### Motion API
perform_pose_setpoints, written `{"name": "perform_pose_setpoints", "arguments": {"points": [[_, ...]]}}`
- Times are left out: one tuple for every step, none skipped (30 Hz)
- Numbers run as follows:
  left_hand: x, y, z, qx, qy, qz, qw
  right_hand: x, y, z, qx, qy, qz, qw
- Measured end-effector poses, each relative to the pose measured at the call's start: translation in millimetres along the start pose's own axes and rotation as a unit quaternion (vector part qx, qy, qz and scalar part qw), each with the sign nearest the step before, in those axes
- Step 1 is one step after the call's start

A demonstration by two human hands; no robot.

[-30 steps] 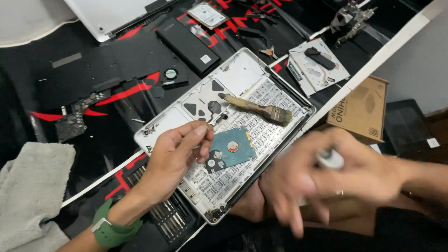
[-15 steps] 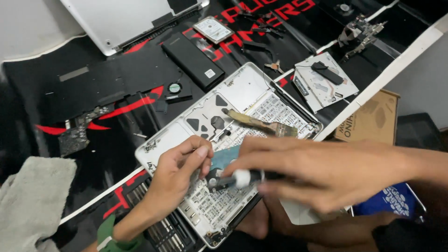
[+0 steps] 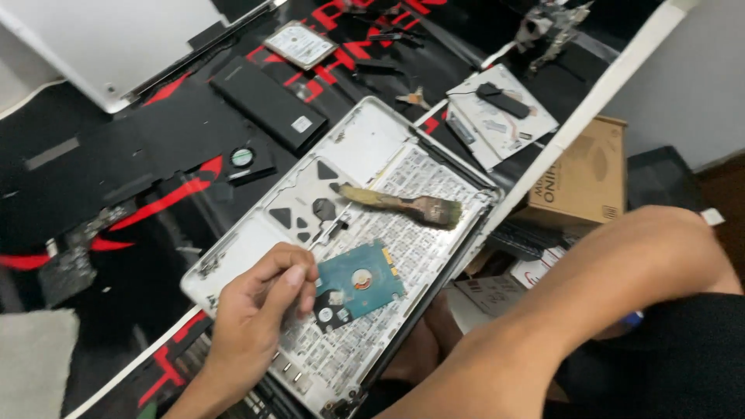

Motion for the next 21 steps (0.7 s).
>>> {"name": "perform_pose_setpoints", "arguments": {"points": [[0,2,3,-0.001,0.005,-0.008,1.000,3,0,0,0.004,-0.005,-0.005,1.000],[-3,1,3,-0.001,0.006,-0.002,1.000,6,-1,-1,0.003,-0.006,-0.011,1.000],[-4,1,3,-0.011,0.003,-0.002,1.000,7,-2,-1,0.006,-0.007,-0.014,1.000],[-1,3,2,-0.022,0.001,-0.011,1.000,7,-2,-1,0.010,-0.005,-0.008,1.000],[-1,3,2,-0.023,0.002,-0.014,1.000,5,-2,0,0.009,-0.004,-0.005,1.000],[-2,1,0,-0.018,-0.004,-0.007,1.000,3,-2,1,0.016,-0.002,0.002,1.000],[-2,0,-2,-0.013,-0.011,0.001,1.000,0,-1,2,0.023,-0.001,0.010,1.000],[-2,0,-4,-0.014,-0.014,-0.003,1.000,-2,-1,3,0.026,0.000,0.014,1.000],[-1,-1,-4,-0.008,-0.008,0.001,1.000,-4,-2,4,0.033,0.001,0.022,0.999],[-3,-3,-5,-0.003,-0.003,0.008,1.000,-6,-2,6,0.040,0.000,0.027,0.999],[-3,-2,-5,-0.004,-0.007,0.006,1.000,-7,-1,7,0.044,0.000,0.029,0.999],[-3,-2,-3,0.001,-0.005,0.008,1.000,-9,-2,8,0.049,0.000,0.034,0.998],[-3,-2,-1,0.006,-0.003,0.009,1.000,-10,-3,8,0.053,0.000,0.039,0.998],[-3,-2,-1,0.006,-0.004,0.006,1.000,-11,-3,8,0.053,0.000,0.042,0.998],[-3,-2,0,0.014,-0.008,0.006,1.000,-13,-4,8,0.057,0.000,0.048,0.997],[-4,-2,-1,0.023,-0.012,0.007,1.000,-15,-5,8,0.060,0.000,0.054,0.997],[-4,-2,0,0.024,-0.012,0.005,1.000,-11,-6,4,0.060,0.000,0.056,0.997],[-4,-2,-1,0.008,-0.021,0.003,1.000,-6,2,4,0.127,0.000,-0.007,0.992],[-4,-1,-2,-0.008,-0.030,0.001,1.000,0,9,5,0.194,0.002,-0.069,0.979],[-3,-1,-2,-0.007,-0.030,-0.002,1.000,3,9,-6,0.194,0.002,-0.065,0.979],[-3,-2,-1,0.009,-0.028,0.009,1.000,10,17,-13,0.260,-0.013,-0.120,0.958]]}}
Point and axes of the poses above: each hand's wrist, its own x-axis away from the middle knuckle, its own y-axis out of the back of the hand, z = x × y, the point moved 8 cm from there along -x, towards the middle knuckle, and after that the axes turned 14 degrees about z, right-handed, at the moved point
